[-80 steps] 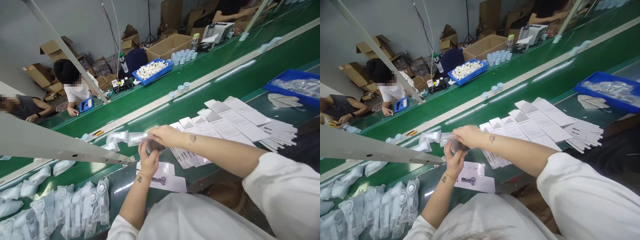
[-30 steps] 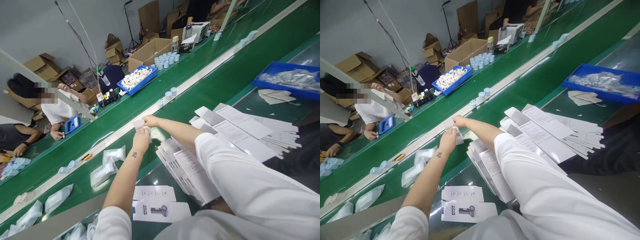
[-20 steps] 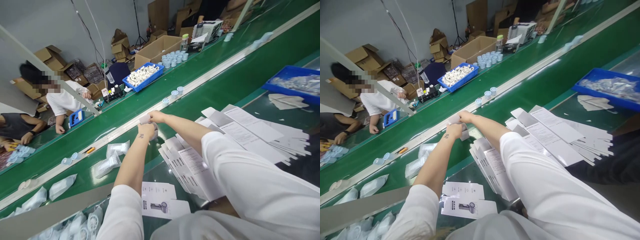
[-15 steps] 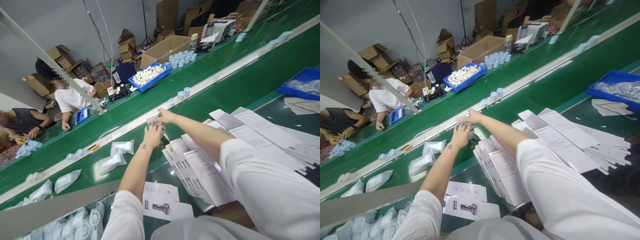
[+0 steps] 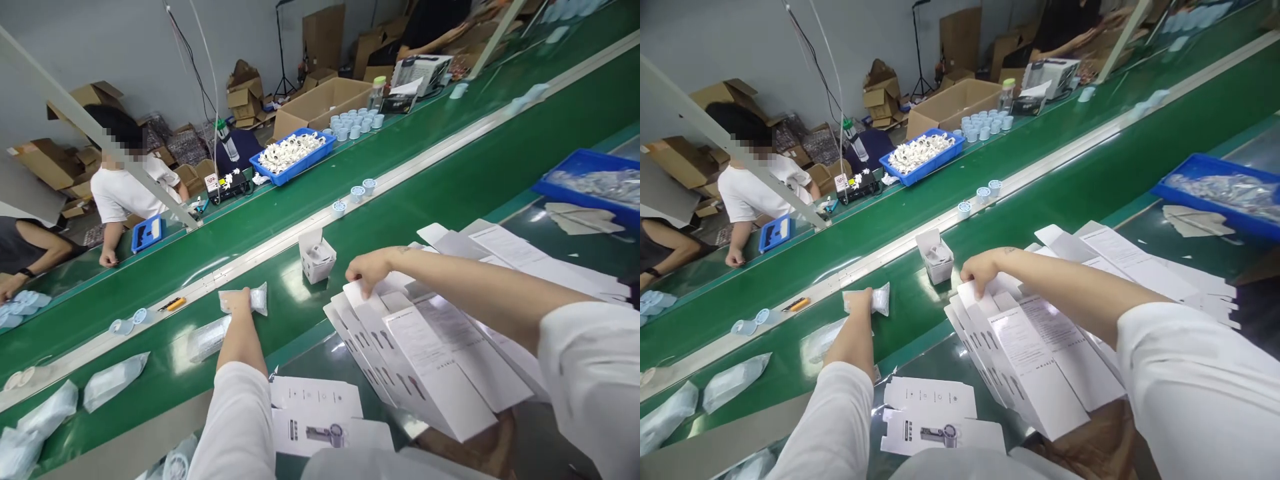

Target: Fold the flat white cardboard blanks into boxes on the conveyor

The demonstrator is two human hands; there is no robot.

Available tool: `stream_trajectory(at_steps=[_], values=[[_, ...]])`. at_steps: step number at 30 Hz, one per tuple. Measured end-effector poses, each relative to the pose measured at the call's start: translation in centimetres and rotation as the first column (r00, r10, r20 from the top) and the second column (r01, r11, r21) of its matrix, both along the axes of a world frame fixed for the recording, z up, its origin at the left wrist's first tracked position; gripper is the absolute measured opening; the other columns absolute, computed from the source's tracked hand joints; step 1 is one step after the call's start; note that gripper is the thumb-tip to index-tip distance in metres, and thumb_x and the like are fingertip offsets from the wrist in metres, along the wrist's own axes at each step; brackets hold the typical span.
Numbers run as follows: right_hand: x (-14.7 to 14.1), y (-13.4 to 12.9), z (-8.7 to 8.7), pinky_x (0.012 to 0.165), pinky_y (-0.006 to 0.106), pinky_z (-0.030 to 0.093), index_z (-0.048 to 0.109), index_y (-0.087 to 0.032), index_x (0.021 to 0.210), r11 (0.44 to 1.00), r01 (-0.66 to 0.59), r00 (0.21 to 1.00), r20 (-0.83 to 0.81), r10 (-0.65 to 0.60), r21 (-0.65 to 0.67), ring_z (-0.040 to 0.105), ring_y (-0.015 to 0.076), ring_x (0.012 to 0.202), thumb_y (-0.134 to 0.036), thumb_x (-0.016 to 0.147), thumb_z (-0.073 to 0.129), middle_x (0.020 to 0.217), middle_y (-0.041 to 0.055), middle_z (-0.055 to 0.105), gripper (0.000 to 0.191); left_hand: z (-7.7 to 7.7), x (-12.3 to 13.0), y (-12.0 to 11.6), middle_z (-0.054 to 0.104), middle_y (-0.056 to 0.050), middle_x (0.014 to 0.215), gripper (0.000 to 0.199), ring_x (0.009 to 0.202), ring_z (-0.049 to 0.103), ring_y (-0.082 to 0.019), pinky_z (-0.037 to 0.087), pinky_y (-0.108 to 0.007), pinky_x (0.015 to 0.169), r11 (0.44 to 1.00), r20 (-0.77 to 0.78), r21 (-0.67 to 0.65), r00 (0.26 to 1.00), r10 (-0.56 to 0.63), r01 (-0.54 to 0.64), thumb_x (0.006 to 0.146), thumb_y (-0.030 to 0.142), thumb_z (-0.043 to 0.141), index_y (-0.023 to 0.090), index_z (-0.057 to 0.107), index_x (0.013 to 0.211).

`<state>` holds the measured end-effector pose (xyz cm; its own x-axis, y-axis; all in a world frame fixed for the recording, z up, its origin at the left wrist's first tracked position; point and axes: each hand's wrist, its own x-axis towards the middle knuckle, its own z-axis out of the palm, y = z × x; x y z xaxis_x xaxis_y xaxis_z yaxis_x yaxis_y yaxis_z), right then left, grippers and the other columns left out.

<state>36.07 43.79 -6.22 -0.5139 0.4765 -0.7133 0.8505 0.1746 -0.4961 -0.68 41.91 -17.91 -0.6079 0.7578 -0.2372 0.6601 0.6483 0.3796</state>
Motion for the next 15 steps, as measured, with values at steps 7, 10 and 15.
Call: stream_trajectory(at_steps=[7, 10, 15], values=[[-2.6, 0.2, 8.3, 0.064, 0.025, 0.043, 0.072, -0.018, 0.077, 0.993, -0.056, 0.983, -0.180, 0.037, -0.105, 0.061, 0.0127, 0.066, -0.033, 0.061, 0.093, 0.071, -0.0034, 0.067, 0.031, 2.0, 1.0, -2.0, 0.066, -0.012, 0.118, 0.049, 0.094, 0.071, -0.022, 0.061, -0.033, 0.073, 0.944, 0.223, 0.054, 0.925, 0.306, -0.325, 0.088, 0.028, 0.070, 0.014, 0.052, 0.131], [-5.7, 1.8, 10.3, 0.064, 0.023, 0.044, 0.072, -0.018, 0.090, 0.997, -0.066, 0.962, -0.265, 0.071, 0.028, 0.065, 0.0126, 0.065, -0.036, 0.073, 0.086, 0.078, -0.0026, 0.070, 0.028, 5.3, 1.9, -4.9, 0.063, -0.014, 0.127, 0.059, 0.107, 0.070, -0.023, 0.062, -0.033, 0.082, 0.908, 0.269, 0.249, 0.925, 0.269, -0.336, 0.086, 0.027, 0.066, 0.012, 0.041, 0.138], [-11.4, 4.5, 9.0, 0.066, 0.022, 0.042, 0.072, -0.018, 0.099, 0.888, 0.032, 0.913, -0.376, 0.161, 0.459, 0.066, 0.0129, 0.068, -0.032, 0.085, 0.074, 0.078, -0.0018, 0.069, 0.020, 12.3, 2.8, -10.9, 0.055, -0.010, 0.142, 0.061, 0.131, 0.059, -0.028, 0.058, -0.042, 0.101, 0.467, 0.326, 0.830, 0.945, 0.039, -0.306, 0.083, 0.033, 0.067, 0.022, 0.040, 0.137]])
